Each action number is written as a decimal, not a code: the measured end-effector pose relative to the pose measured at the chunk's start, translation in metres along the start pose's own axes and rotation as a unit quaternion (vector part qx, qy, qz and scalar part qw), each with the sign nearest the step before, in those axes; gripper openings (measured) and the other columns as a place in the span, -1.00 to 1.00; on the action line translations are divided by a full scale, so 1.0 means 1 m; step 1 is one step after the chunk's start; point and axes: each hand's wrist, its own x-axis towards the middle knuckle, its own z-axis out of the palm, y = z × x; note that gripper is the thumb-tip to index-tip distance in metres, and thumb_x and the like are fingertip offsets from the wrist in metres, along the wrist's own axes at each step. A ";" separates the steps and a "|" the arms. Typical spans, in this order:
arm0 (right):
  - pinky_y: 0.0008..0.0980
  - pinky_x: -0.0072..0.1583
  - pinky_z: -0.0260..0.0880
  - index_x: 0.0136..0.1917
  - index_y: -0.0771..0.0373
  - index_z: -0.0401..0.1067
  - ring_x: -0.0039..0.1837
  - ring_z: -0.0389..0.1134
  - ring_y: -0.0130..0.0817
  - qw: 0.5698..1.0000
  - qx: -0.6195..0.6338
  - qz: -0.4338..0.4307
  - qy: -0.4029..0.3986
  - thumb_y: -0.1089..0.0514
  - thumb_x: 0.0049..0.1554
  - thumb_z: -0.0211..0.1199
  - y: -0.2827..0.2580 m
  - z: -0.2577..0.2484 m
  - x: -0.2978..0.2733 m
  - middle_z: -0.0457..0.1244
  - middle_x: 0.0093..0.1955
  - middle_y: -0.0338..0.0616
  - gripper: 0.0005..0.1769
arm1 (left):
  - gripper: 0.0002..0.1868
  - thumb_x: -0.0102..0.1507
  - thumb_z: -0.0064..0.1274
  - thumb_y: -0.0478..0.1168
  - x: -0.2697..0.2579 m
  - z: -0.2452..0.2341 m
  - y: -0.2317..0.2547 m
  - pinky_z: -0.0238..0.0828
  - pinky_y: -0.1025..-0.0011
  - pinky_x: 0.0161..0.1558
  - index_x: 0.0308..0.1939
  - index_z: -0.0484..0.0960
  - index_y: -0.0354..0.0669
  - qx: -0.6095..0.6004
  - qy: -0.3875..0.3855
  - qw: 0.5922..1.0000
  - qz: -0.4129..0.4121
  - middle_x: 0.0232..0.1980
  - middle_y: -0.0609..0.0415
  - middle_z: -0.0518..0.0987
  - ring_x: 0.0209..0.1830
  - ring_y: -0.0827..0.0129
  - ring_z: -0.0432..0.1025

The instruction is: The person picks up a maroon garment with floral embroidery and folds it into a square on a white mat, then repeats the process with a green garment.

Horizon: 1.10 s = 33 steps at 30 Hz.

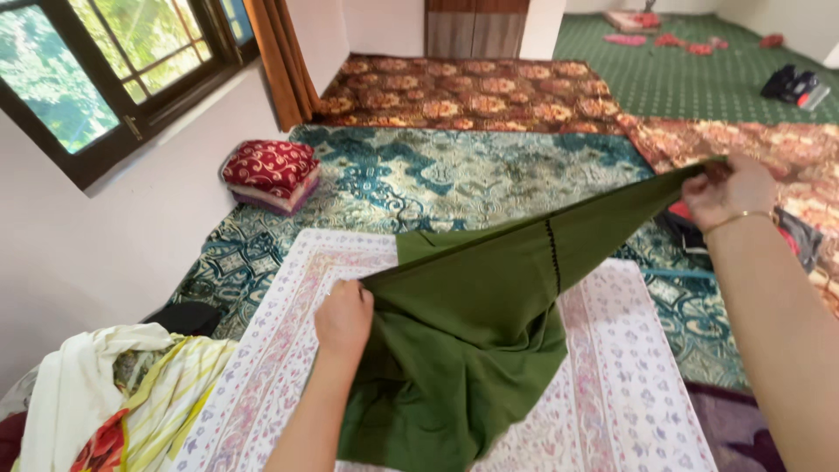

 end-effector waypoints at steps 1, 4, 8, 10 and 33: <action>-0.51 -0.19 0.16 -0.23 0.06 0.27 -0.23 0.10 -0.47 1.000 -0.002 -0.014 0.011 0.20 0.24 0.09 -0.003 -0.002 0.003 0.13 -0.29 -0.30 -0.81 | -0.74 0.33 -0.12 -0.08 0.018 -0.007 -0.002 0.45 -0.18 -0.25 -0.18 0.62 -0.12 -0.002 0.030 1.000 0.001 -0.14 -0.09 0.58 -0.26 -0.20 0.54; -0.54 -0.19 0.11 -0.17 0.04 0.27 -0.18 0.10 -0.45 0.999 0.006 -0.052 0.005 0.22 0.20 0.12 -0.014 -0.007 0.011 0.15 -0.21 -0.27 -0.88 | -0.73 0.36 -0.15 -0.10 0.070 -0.062 0.010 0.36 -0.17 -0.21 -0.25 0.59 -0.15 -0.058 0.101 0.993 -0.004 -0.21 -0.16 0.60 -0.26 -0.22 0.50; -0.77 -0.29 0.19 -0.16 0.10 0.31 -0.31 0.21 -0.64 0.994 0.067 -0.083 -0.031 0.25 0.26 0.10 -0.048 0.014 -0.034 0.38 -0.18 -0.23 -0.86 | -0.69 0.22 -0.12 -0.20 0.125 -0.142 0.047 0.36 0.16 0.04 -0.19 0.78 0.02 -0.275 0.222 0.935 0.015 -0.08 0.14 0.75 -0.06 0.11 0.57; -0.79 -0.28 0.35 -0.11 0.13 0.36 -0.29 0.30 -0.63 0.991 0.103 -0.087 -0.022 0.17 0.28 0.18 -0.057 -0.003 -0.005 0.43 -0.11 -0.15 -0.90 | -0.71 0.21 -0.14 -0.22 0.115 -0.166 0.070 0.33 0.23 -0.07 -0.18 0.73 0.04 -0.331 0.197 0.923 0.000 -0.17 0.20 0.72 -0.24 0.28 0.49; -0.17 0.31 0.18 0.28 0.11 0.47 0.33 0.22 -0.16 0.725 -0.642 -0.195 -0.151 0.25 0.26 0.17 0.018 0.012 -0.258 0.27 0.35 -0.04 -0.68 | -0.78 0.37 -0.01 -0.07 0.030 -0.060 0.122 0.33 0.31 -0.17 -0.30 0.65 0.01 -0.309 -0.141 0.925 0.167 -0.24 0.22 0.69 -0.25 0.37 0.49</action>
